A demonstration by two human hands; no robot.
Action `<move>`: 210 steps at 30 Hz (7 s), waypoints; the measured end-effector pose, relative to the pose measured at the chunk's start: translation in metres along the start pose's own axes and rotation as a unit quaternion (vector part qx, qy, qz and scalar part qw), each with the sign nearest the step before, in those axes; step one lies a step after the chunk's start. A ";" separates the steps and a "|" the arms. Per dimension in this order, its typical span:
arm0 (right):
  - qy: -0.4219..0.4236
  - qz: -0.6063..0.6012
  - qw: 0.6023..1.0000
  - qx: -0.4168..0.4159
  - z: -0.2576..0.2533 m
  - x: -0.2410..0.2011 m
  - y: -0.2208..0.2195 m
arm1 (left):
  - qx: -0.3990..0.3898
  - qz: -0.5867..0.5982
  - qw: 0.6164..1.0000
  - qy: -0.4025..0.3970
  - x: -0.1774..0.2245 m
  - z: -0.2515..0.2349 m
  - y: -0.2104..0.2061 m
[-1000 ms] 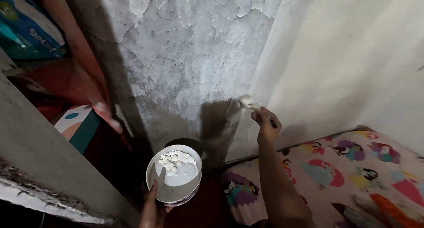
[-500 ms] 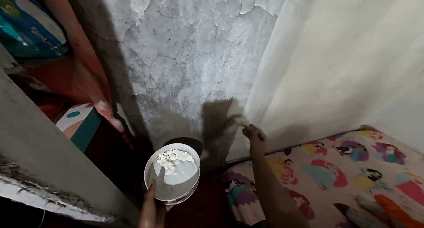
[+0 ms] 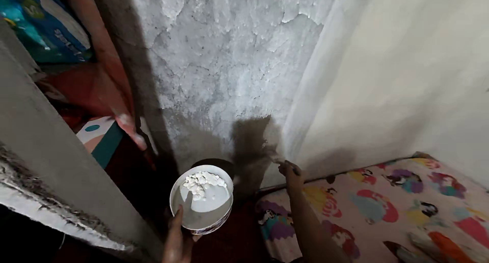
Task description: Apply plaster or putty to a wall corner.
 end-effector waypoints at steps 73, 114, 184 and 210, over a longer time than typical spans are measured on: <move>0.150 0.169 0.788 -0.572 0.194 -0.148 -0.064 | -0.100 -0.081 0.992 -0.008 0.017 0.017 0.006; 0.177 0.178 0.869 -0.426 0.193 -0.115 -0.072 | -0.080 -0.064 0.993 -0.061 0.008 0.013 -0.001; -0.058 0.335 0.627 -0.701 0.175 -0.153 -0.117 | -0.137 -0.066 0.986 0.074 0.009 0.021 -0.003; -0.051 0.236 0.814 -0.528 0.199 -0.141 -0.079 | -0.066 -0.047 0.996 -0.030 0.012 0.016 0.001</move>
Point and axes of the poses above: each hand's wrist, its own z-axis away from the middle knuckle, its own y-axis out of the back of the hand, x = y × z, the point moved 4 cm from there along -z, towards the middle knuckle, and after that the axes turned 10 degrees about -y, right-handed, at the moved point
